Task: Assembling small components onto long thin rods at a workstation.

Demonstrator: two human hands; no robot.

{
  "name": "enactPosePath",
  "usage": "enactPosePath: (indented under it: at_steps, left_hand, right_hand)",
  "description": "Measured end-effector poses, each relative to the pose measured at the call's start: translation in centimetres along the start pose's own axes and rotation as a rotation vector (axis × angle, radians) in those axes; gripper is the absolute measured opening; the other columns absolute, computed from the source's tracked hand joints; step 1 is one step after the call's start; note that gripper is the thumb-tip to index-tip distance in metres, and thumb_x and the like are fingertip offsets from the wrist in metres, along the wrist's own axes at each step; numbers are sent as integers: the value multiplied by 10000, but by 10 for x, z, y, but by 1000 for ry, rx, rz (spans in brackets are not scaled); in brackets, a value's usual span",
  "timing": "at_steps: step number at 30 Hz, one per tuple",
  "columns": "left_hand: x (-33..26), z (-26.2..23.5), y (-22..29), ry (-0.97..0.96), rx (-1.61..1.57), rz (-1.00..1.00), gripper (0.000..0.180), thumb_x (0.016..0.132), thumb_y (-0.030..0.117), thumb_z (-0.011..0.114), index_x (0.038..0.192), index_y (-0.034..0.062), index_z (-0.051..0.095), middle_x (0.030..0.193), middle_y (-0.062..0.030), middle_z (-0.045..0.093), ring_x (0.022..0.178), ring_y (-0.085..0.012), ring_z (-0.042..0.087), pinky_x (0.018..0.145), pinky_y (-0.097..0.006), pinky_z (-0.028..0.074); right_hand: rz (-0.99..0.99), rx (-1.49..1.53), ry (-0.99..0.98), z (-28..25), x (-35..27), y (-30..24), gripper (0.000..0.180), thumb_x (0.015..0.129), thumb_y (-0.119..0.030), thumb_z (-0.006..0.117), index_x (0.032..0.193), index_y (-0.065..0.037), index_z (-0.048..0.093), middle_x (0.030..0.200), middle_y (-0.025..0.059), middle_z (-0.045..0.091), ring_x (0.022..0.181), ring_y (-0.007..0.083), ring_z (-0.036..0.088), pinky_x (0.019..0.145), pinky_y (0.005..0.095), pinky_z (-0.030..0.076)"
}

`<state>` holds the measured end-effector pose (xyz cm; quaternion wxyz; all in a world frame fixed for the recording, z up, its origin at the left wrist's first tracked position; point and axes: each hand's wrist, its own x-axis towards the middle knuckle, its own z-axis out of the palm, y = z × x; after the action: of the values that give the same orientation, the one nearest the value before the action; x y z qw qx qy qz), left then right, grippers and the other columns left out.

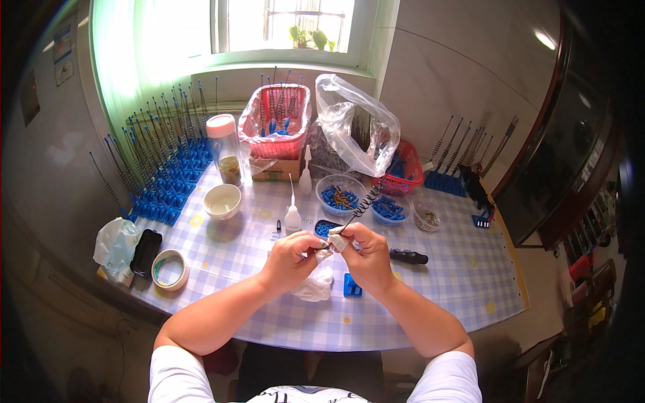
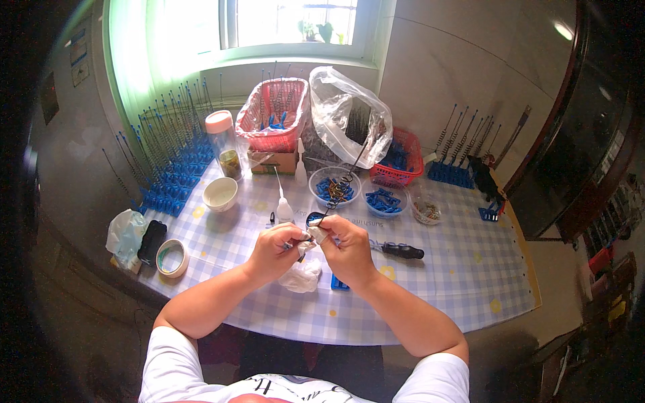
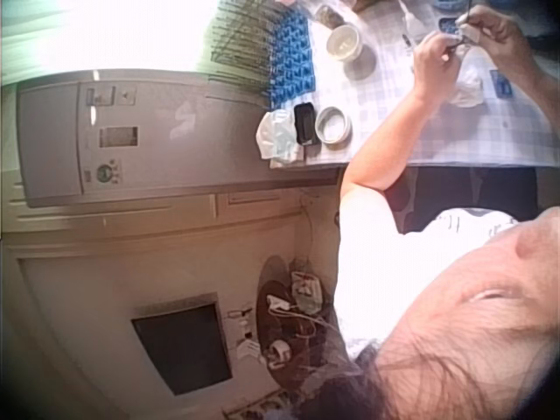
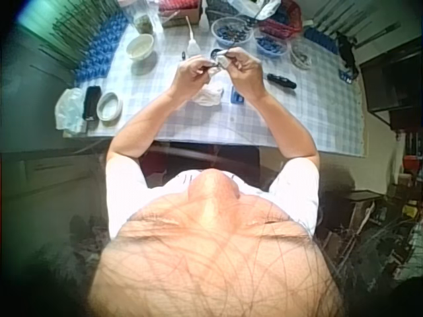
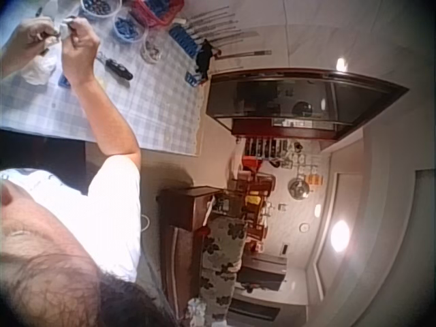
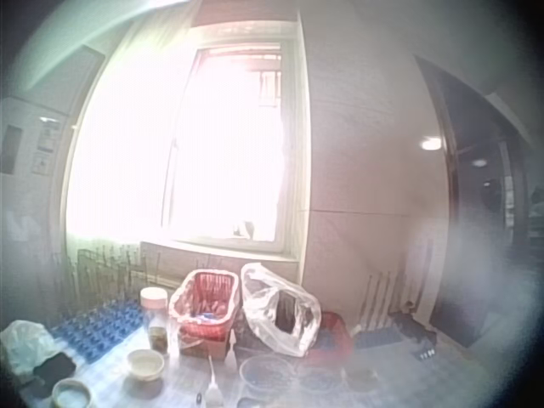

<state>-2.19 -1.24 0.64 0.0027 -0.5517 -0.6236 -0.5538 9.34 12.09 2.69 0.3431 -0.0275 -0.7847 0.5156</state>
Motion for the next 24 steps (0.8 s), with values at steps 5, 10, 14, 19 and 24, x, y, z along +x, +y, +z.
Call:
enactPosePath:
  at_steps: [5, 10, 14, 19, 24]
  left_hand:
    - [0, 0, 0, -8, -4, -1, 167, 751, -40, 668, 901, 22, 629, 829, -78, 647, 663, -160, 626, 601, -271, 508]
    - [0, 0, -2, -13, 4, -12, 165, 753, -35, 672, 900, 25, 628, 830, -78, 647, 659, -160, 627, 598, -270, 508]
    - [0, 0, -1, -11, 2, -5, 164, 753, -30, 675, 899, 28, 629, 831, -79, 649, 655, -160, 627, 596, -268, 507]
    - [0, 0, -2, -14, 11, -10, 168, 751, -31, 673, 902, 28, 631, 834, -79, 651, 652, -159, 626, 594, -267, 507]
    - [0, 0, -1, -13, 9, -11, 179, 747, -40, 664, 911, 24, 632, 841, -85, 651, 666, -164, 631, 595, -268, 510]
  right_hand:
    - [-12, 6, 4, 0, 0, 0, 38, 867, 5, 624, 901, -9, 614, 785, 9, 619, 749, 56, 569, 678, 217, 466]
    - [-15, 0, -4, 0, 0, 2, 40, 868, 3, 624, 906, -8, 616, 792, 12, 624, 753, 57, 572, 681, 217, 468]
    - [3, 14, -7, 0, 0, 2, 45, 874, 4, 617, 917, -7, 618, 811, 20, 635, 770, 61, 581, 692, 218, 473]
    - [7, 40, -13, 0, 0, 3, 48, 877, 5, 613, 924, -5, 618, 822, 23, 639, 778, 65, 585, 697, 220, 475]
    - [-1, 25, -10, -1, 0, 1, 47, 874, 4, 617, 919, -7, 620, 811, 16, 632, 768, 59, 578, 694, 217, 471]
